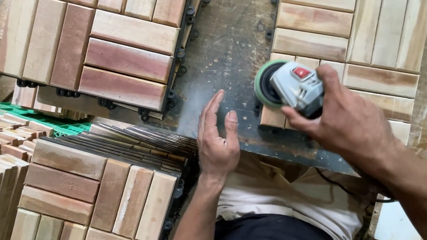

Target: The person uses an orbital sander to smooth the surface of a wooden tile assembly clamped to a workbench. After sanding, they remove the clamps and lift the tile assembly to inspect the finished surface.

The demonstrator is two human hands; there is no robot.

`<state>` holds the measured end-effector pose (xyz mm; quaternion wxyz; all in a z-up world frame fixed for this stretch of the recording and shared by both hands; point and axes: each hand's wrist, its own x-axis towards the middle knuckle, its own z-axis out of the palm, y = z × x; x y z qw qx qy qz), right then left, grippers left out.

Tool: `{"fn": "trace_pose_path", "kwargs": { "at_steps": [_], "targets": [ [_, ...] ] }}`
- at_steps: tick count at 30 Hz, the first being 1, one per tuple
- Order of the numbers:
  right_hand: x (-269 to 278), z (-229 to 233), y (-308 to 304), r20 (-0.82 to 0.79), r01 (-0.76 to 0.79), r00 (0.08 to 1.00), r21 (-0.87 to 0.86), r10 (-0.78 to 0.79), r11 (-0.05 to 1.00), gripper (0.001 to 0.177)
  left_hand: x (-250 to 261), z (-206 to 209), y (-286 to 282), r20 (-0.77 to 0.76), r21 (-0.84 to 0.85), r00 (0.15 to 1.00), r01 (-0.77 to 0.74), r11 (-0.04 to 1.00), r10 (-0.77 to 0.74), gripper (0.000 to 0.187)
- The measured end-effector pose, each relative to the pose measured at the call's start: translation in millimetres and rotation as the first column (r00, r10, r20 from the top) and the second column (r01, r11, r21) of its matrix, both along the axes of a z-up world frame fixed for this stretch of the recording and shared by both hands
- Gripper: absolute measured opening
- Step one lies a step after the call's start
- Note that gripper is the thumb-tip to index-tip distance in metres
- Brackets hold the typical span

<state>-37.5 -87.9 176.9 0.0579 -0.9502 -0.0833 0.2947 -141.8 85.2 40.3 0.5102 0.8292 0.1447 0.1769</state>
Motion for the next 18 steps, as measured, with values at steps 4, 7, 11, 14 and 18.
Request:
{"fn": "trace_pose_path", "kwargs": {
  "at_steps": [4,7,11,14,18],
  "targets": [
    [37,-4,-2,0.053,0.068,0.996,0.033,-0.07,0.997,0.083,-1,-1,-3,-0.039,0.022,0.999,0.01,1.0,-0.009,0.049],
    [57,-8,-3,0.066,0.161,0.984,0.04,-0.163,0.986,0.08,1,-3,-9,-0.044,0.07,0.999,0.028,0.997,-0.025,0.048],
    [62,-9,-10,0.127,0.186,0.973,0.06,-0.192,0.981,0.081,2,-5,-10,-0.071,0.087,0.995,0.076,0.993,-0.07,0.05],
    [45,-7,-20,0.083,0.173,0.98,0.073,-0.179,0.982,0.081,4,-8,-10,-0.082,0.098,0.993,0.094,0.991,-0.086,0.05],
    [9,-8,-32,0.022,0.136,0.99,0.061,-0.138,0.989,0.089,9,-10,-15,-0.065,0.074,0.994,0.095,0.993,-0.09,0.048]
  ]
}}
